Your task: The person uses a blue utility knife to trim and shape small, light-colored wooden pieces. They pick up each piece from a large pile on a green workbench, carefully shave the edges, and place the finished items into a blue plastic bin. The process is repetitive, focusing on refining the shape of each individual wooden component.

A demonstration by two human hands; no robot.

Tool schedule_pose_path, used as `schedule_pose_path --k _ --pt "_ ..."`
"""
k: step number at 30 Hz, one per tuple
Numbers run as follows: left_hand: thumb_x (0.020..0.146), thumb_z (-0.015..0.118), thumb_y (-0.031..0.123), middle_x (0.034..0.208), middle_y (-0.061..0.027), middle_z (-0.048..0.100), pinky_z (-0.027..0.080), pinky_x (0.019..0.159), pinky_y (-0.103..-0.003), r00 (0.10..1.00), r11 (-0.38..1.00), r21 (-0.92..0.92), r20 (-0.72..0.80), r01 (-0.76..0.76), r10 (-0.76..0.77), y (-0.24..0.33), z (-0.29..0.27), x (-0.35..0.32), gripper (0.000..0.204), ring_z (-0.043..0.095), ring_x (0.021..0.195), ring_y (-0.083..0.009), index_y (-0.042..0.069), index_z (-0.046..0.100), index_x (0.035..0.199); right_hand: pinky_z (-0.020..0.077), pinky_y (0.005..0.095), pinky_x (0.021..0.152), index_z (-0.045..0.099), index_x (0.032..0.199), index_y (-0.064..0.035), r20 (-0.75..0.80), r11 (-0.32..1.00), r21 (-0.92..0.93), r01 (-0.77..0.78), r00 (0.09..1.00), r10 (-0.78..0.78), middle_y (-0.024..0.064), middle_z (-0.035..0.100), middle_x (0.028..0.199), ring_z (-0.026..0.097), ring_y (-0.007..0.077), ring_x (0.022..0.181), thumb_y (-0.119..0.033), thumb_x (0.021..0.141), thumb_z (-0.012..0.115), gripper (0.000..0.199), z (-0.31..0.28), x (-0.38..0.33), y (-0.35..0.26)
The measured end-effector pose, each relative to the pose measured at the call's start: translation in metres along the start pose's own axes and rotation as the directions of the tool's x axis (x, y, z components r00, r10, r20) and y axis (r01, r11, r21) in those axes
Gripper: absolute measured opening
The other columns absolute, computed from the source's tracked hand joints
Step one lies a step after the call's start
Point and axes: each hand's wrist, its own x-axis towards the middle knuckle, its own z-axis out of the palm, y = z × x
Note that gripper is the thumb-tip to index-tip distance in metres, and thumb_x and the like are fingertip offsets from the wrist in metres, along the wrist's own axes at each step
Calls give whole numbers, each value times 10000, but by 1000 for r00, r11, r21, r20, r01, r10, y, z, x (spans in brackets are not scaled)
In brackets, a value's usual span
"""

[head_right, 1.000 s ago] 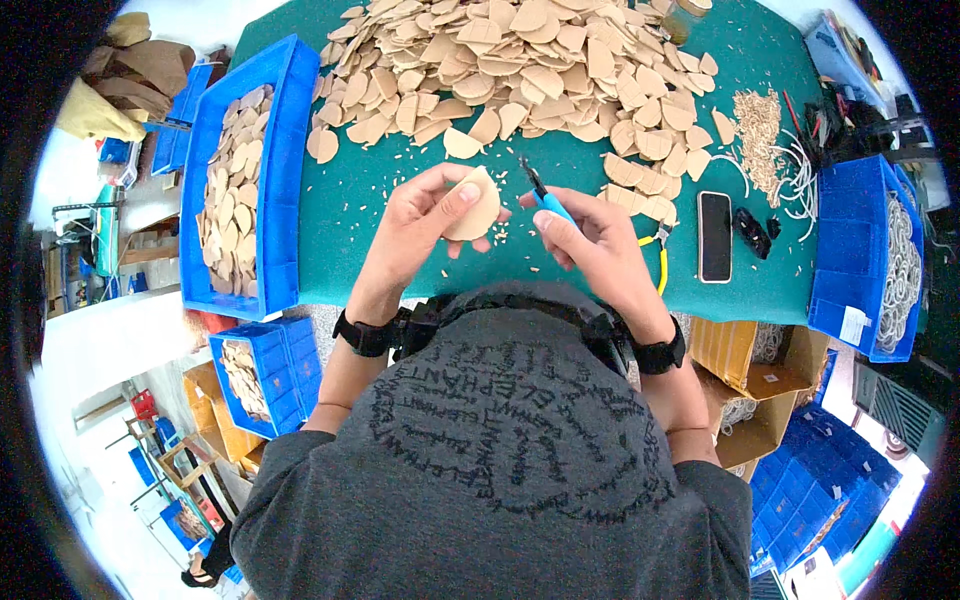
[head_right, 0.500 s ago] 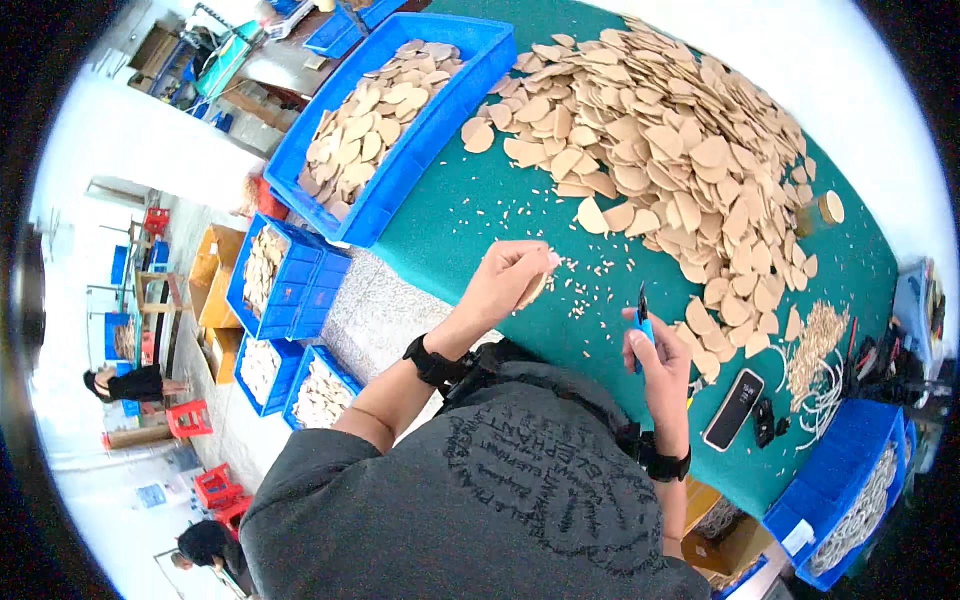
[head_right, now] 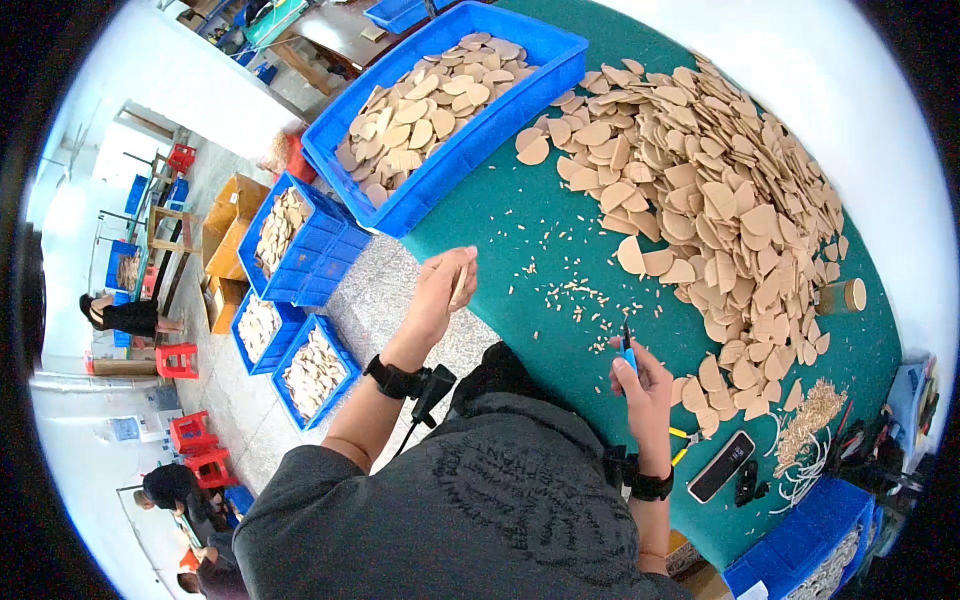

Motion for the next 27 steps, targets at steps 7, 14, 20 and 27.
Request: schedule_pose_path --k 7,14,20,27 --pt "994 442 240 1149 -204 583 554 731 -296 907 875 -402 412 270 -90 63 -34 60 379 631 950 -253 36 393 1309 386 211 549 604 1160 30 -175 999 -15 43 984 -44 -17 536 725 489 59 637 -151 921 560 304 52 29 -13" --pt "927 548 66 1255 -206 562 565 833 -333 844 989 -151 528 -12 91 95 -63 94 536 622 1077 -273 76 319 1411 374 210 558 609 1171 17 -238 998 -22 65 969 -68 -23 520 715 479 58 632 -163 924 564 308 109 67 -22" --pt "995 482 221 1027 -161 664 555 692 -284 859 983 56 497 -174 124 100 -94 134 329 677 859 -207 48 449 1273 382 205 566 617 1166 -6 -287 997 33 77 956 -64 -30 535 750 476 46 645 -159 917 578 294 142 84 -17" --pt "985 495 257 1202 -200 580 469 904 -381 774 440 718 217 -540 595 107 -186 247 484 576 1077 -297 35 376 1399 379 197 569 623 1159 -15 -354 999 53 12 935 7 -34 540 765 474 45 651 -158 906 597 292 153 86 -17"
